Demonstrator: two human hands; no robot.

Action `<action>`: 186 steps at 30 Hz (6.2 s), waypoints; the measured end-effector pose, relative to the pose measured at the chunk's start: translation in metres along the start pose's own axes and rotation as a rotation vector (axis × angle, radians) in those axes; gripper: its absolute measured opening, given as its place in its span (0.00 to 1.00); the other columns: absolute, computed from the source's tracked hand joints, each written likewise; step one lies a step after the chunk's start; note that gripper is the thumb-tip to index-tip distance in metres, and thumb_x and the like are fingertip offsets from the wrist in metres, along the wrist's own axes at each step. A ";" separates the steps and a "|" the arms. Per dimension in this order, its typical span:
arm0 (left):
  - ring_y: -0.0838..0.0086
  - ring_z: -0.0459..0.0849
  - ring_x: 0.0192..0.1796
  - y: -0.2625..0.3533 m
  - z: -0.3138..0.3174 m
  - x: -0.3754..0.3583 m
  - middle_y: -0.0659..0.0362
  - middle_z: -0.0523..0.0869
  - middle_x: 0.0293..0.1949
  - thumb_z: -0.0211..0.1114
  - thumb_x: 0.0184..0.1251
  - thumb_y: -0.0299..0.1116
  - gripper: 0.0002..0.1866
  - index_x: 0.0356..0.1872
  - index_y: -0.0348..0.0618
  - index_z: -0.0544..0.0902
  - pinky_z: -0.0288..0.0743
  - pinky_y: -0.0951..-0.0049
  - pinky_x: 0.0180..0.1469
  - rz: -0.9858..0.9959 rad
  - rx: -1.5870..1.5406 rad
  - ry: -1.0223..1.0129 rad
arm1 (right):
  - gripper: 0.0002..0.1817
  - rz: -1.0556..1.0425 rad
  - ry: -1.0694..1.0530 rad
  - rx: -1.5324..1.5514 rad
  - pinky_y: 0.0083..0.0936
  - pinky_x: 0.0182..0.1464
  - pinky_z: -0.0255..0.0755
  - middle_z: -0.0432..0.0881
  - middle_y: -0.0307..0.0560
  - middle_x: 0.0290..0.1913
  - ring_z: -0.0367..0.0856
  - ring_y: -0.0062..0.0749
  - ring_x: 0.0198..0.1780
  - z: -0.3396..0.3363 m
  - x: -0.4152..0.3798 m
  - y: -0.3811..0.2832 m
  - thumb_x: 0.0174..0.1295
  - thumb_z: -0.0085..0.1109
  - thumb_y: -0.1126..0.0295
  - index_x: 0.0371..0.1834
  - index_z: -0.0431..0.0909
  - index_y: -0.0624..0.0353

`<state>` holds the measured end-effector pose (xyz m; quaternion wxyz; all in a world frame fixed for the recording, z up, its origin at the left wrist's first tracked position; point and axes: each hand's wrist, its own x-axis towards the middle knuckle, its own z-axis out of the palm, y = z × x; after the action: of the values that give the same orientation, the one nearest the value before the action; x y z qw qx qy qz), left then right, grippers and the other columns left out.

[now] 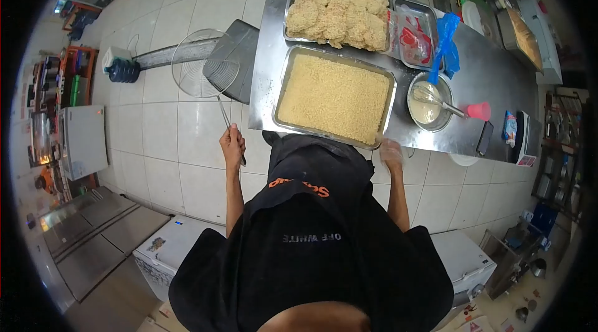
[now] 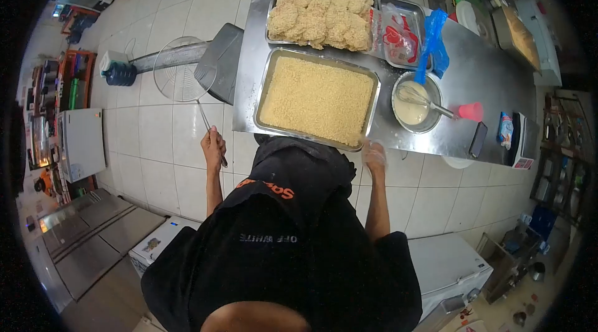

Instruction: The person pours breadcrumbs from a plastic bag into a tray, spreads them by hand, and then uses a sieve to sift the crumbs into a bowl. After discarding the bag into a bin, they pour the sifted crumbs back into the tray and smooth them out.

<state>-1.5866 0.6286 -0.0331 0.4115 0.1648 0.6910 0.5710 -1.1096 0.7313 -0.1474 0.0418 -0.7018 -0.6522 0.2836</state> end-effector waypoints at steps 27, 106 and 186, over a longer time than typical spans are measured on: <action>0.89 0.56 0.14 -0.016 -0.004 -0.095 0.71 0.61 0.12 0.53 0.73 0.43 0.21 0.19 0.46 0.67 0.48 0.82 0.16 -0.099 0.198 0.029 | 0.37 -0.753 -0.416 -0.220 0.43 0.68 0.56 0.52 0.58 0.72 0.57 0.58 0.69 0.119 0.145 -0.240 0.63 0.38 0.39 0.69 0.57 0.52; 0.87 0.57 0.11 0.011 0.083 -0.032 0.71 0.60 0.12 0.49 0.73 0.48 0.21 0.20 0.48 0.65 0.50 0.83 0.11 -0.682 0.219 -0.937 | 0.22 -0.899 0.113 0.039 0.32 0.57 0.70 0.78 0.47 0.53 0.77 0.40 0.53 -0.007 0.094 -0.191 0.58 0.59 0.53 0.52 0.75 0.52; 0.87 0.54 0.10 0.093 0.079 -0.043 0.71 0.58 0.11 0.50 0.73 0.48 0.22 0.19 0.47 0.65 0.45 0.82 0.10 -0.501 0.240 -0.837 | 0.37 -1.017 -0.504 -0.089 0.41 0.66 0.60 0.62 0.54 0.66 0.62 0.50 0.65 0.037 0.096 -0.176 0.59 0.52 0.44 0.66 0.60 0.56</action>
<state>-1.5231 0.6779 0.0685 0.7561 0.2550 0.5457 0.2559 -1.2848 0.8353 -0.1360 -0.0135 -0.2111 -0.9092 0.3586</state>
